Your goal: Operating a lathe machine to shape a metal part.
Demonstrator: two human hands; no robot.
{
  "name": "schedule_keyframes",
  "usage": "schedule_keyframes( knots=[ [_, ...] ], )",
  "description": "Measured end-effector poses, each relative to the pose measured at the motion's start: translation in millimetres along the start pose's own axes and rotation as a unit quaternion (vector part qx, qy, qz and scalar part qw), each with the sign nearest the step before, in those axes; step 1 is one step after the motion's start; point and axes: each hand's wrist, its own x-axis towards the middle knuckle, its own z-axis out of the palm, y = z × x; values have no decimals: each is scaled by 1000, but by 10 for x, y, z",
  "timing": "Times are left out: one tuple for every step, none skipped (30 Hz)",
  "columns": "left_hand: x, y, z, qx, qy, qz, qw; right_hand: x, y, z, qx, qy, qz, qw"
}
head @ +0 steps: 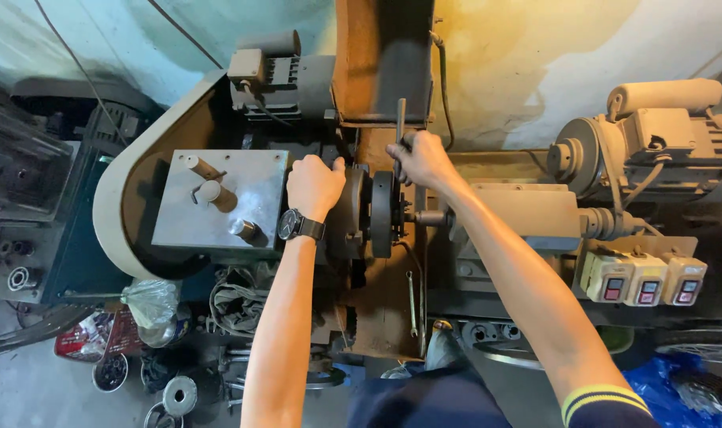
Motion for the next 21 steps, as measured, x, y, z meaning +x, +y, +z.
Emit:
schedule_keyframes(
  knots=[
    [3,-6,-9,0,1,1,1000,-9,-55,-72,0,1,0,1000],
    [3,-10,-18,-1,0,1,1000,-22,-110,-146,27,33,18,999],
    [-2,-9,-21,-1,-1,3,1000,-46,-154,-223,54,67,39,996],
    [19,-80,62,0,-2,5,1000,-205,-219,-285,55,69,39,995],
    [47,-141,148,-3,11,20,1000,-361,-284,-355,79,133,-23,988],
    [76,-202,236,-7,25,34,999,-517,-349,-422,102,197,-84,971],
    [29,-240,258,-7,23,34,999,-768,-350,-403,102,196,-83,972],
    [-16,-278,280,-7,40,49,998,-1017,-352,-383,125,195,-121,965],
    [-33,-302,296,-8,59,66,996,-1250,-363,-371,148,196,-161,956],
    [-212,-218,137,-8,59,68,996,-1455,-304,-270,148,198,-161,956],
    [-407,-146,-15,-80,81,62,992,-1667,-238,-161,160,183,-182,953],
    [-600,-74,-167,-152,102,55,981,-1876,-173,-53,172,169,-203,949],
    [-787,-171,-70,-152,102,56,981,-1997,-22,111,172,170,-203,949],
    [-972,-268,27,-206,182,112,955,-2115,128,274,236,117,-130,956],
    [-1165,-371,122,-257,258,168,916,-2242,279,443,298,63,-54,951],
    [-1349,-490,308,-256,257,168,916,-2326,352,551,298,63,-53,951],
    [-1533,-611,497,-277,264,151,912,-2405,428,658,314,42,-22,948],
    [-1715,-730,684,-297,270,134,906,-2484,502,764,328,21,10,944],
    [-1829,-833,787,-297,270,136,906,-2552,564,820,330,22,9,944],
    [-1938,-935,890,-310,223,86,920,-2618,625,875,318,13,29,948],
    [-2069,-1040,995,-322,174,34,930,-2701,690,931,306,4,51,951]
  ],
)
